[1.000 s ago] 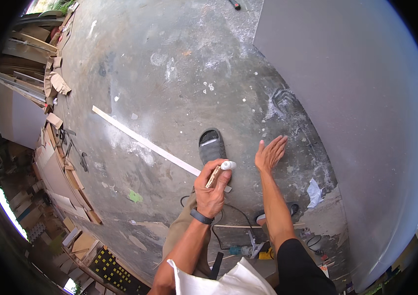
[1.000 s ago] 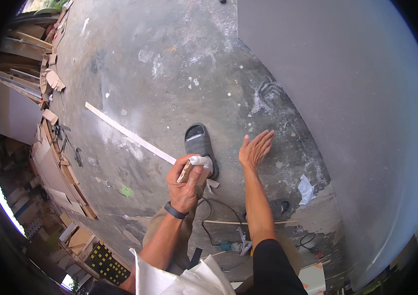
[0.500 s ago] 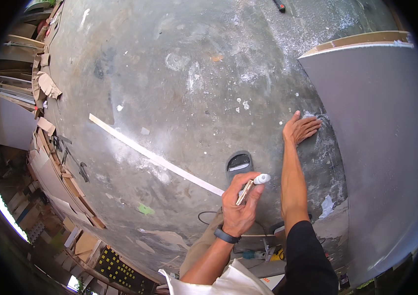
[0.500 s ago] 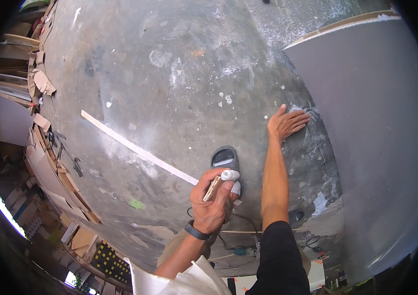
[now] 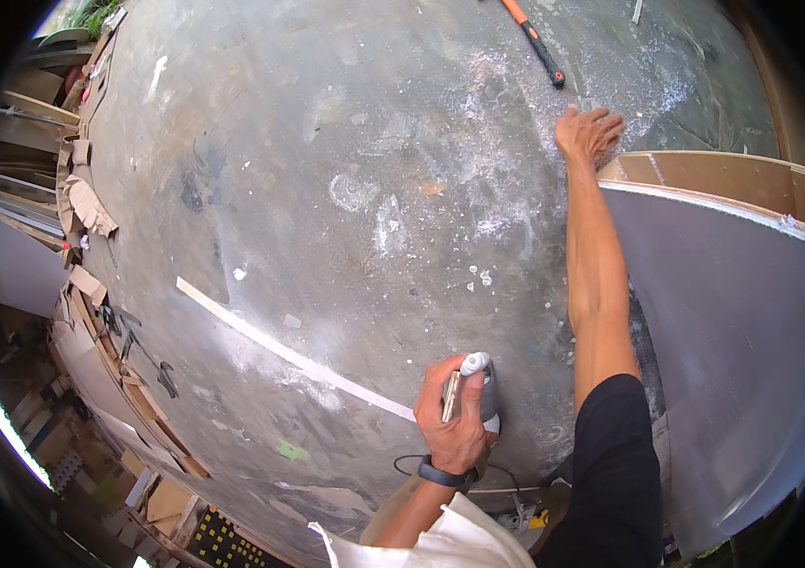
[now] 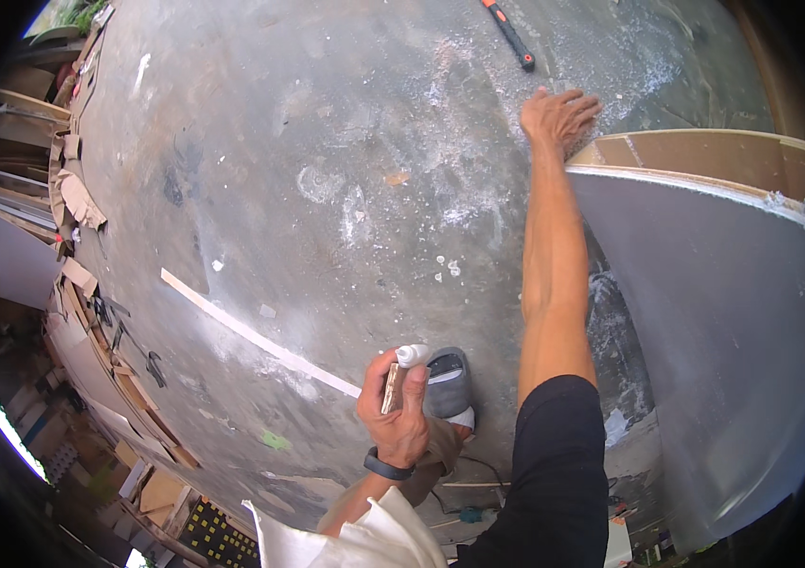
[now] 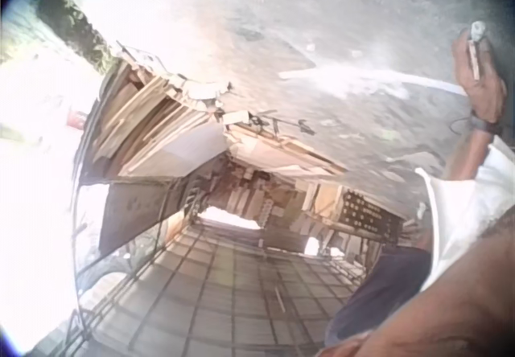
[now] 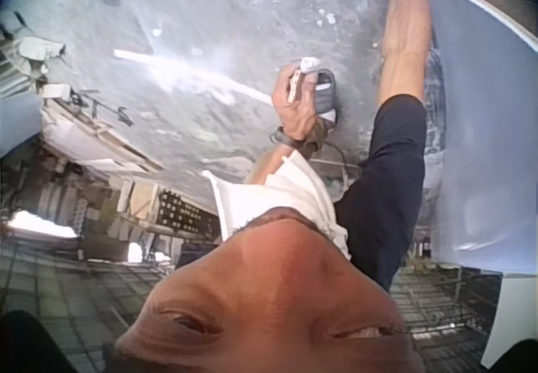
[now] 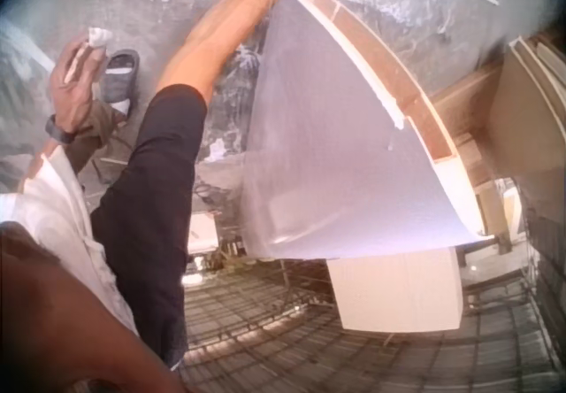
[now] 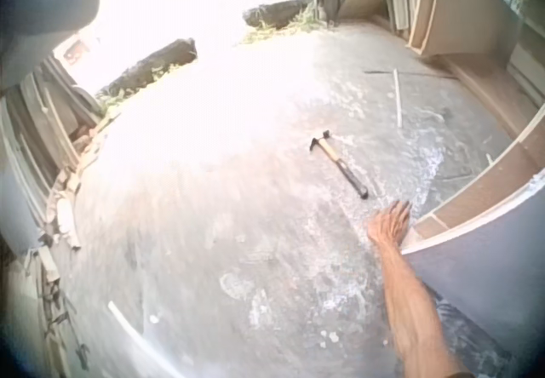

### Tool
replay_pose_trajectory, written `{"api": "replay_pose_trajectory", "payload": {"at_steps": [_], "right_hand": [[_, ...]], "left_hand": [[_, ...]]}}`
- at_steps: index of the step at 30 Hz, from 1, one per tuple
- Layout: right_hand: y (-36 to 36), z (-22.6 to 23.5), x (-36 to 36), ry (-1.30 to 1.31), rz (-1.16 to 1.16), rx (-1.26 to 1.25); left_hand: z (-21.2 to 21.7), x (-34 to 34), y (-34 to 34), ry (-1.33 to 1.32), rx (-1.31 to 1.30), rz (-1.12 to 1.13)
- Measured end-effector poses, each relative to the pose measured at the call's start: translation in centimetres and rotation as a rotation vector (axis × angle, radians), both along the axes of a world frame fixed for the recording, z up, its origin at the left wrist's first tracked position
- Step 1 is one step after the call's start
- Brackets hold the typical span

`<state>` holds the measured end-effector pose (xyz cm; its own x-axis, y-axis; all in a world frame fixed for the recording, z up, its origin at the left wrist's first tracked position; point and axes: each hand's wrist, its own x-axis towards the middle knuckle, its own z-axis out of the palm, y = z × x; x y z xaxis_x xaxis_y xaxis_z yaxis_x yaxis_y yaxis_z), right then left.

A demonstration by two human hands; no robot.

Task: The person applies glue from a bottle to the edge of a long, curved white board. They then place a thin wooden strip along the glued edge and press it down. The person repeats this process, applying glue and attaching the strip to different sections of the board.

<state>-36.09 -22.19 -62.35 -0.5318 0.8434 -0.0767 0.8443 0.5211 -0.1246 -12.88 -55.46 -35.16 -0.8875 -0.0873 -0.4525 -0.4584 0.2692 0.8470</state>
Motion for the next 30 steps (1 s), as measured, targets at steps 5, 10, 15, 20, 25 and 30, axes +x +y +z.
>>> {"api": "replay_pose_trajectory", "payload": {"at_steps": [5,10,15,20,25,30], "right_hand": [[0.8,-4.1,2.5,-0.048,-0.052,0.039],[-7.6,-5.1,8.6,0.083,0.353,0.100],[-7.3,-2.7,19.7,0.029,0.713,-0.023],[-4.9,-0.8,33.3,-0.112,0.567,-0.033],[-3.3,-0.6,43.2,-0.163,0.425,0.036],[-2.8,0.6,45.4,0.070,0.200,-0.017]], "left_hand": [[0.2,-1.1,-0.2,-0.032,0.008,0.019],[-0.2,0.7,0.0,-0.038,0.037,0.066],[0.9,3.9,1.0,-0.132,0.077,0.073],[1.8,6.6,2.0,-0.118,0.058,0.026],[2.5,10.2,3.6,-0.106,0.096,-0.007],[2.5,13.7,4.6,0.003,0.064,-0.068]]}}
